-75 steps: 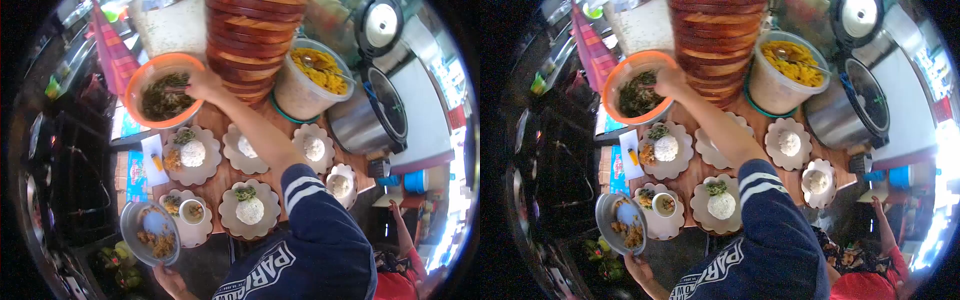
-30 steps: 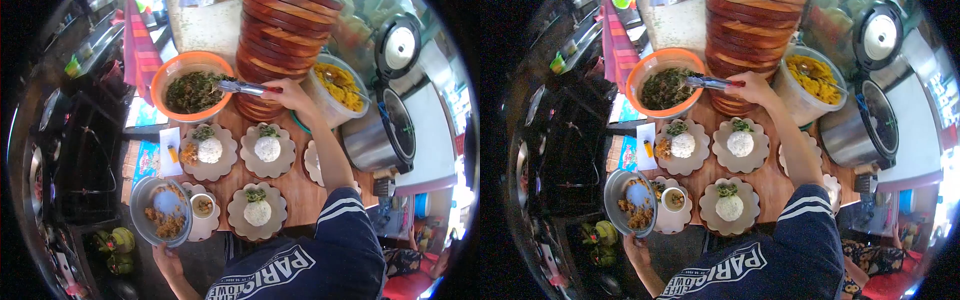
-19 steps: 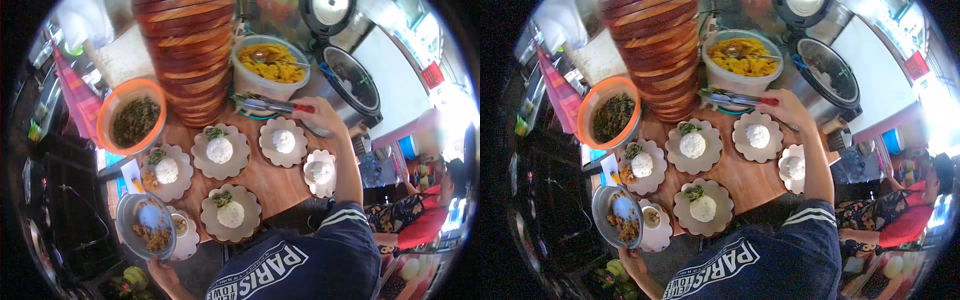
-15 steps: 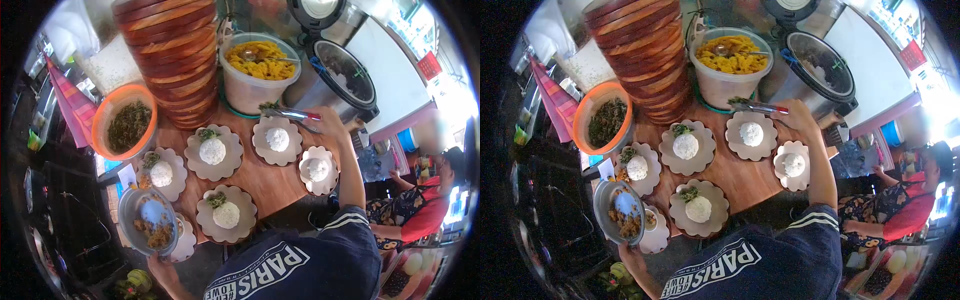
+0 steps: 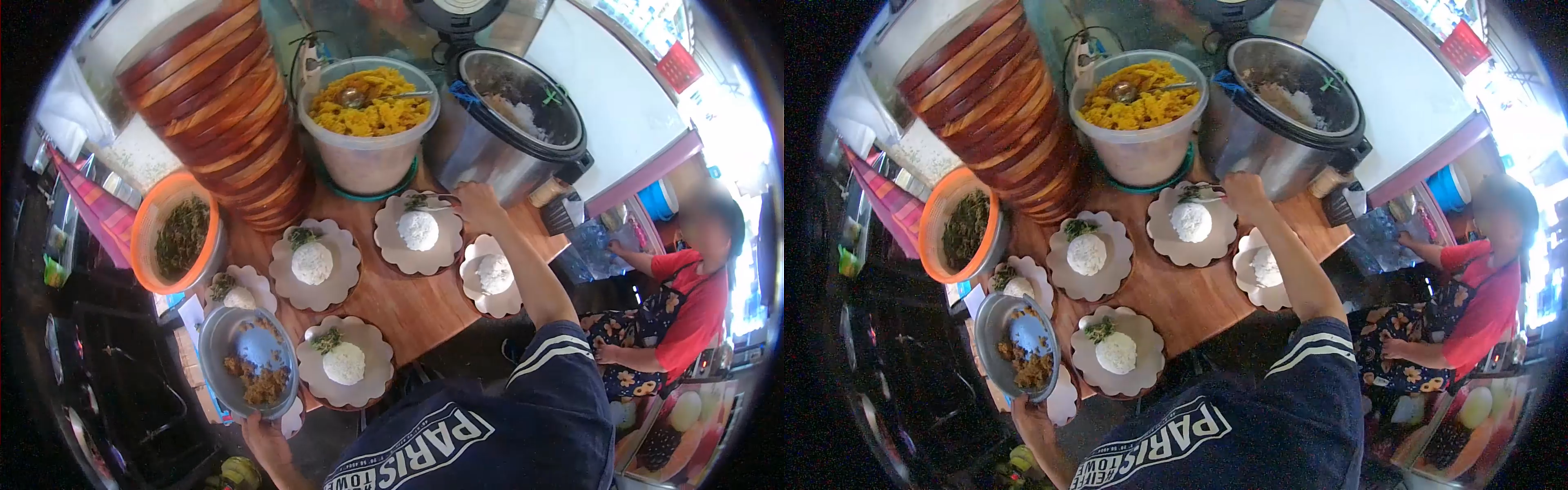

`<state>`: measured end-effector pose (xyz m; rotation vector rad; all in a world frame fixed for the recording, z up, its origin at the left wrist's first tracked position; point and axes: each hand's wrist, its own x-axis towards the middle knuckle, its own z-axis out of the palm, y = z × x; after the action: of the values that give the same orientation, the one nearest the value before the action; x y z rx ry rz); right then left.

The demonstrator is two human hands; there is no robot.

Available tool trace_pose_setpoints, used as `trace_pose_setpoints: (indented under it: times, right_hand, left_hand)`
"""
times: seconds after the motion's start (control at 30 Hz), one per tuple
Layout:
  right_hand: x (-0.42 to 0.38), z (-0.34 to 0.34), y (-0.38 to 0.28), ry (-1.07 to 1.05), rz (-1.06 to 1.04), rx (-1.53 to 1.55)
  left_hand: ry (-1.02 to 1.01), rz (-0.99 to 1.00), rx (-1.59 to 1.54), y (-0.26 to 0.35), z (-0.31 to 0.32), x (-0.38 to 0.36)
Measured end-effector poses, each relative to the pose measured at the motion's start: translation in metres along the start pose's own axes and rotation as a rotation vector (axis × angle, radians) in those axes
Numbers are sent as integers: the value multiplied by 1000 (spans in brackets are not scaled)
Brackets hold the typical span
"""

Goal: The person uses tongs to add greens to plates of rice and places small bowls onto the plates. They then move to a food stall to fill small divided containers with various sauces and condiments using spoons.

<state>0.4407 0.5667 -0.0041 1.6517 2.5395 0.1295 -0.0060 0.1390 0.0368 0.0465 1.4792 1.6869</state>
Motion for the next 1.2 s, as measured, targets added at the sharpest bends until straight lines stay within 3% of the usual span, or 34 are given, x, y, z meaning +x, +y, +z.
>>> trace_pose_setpoints:
  times: [0.1,0.23,0.43,0.83,1.2]
  right_hand:
    - [-6,-8,2,30,-36,14]
    - [-8,-32,7,-92,29,61]
    - [-31,-31,2,-19,180,148]
    - [-63,-29,-3,75,319,373]
    - [-71,-33,2,44,317,417]
  left_hand:
    - [29,45,30,-10,-7,6]
    - [-77,12,-20,-2,41,-6]
    - [-158,544,633,-14,54,-5]
    - [-329,279,460,-24,132,-8]
    - [-343,114,385,-23,148,-15]
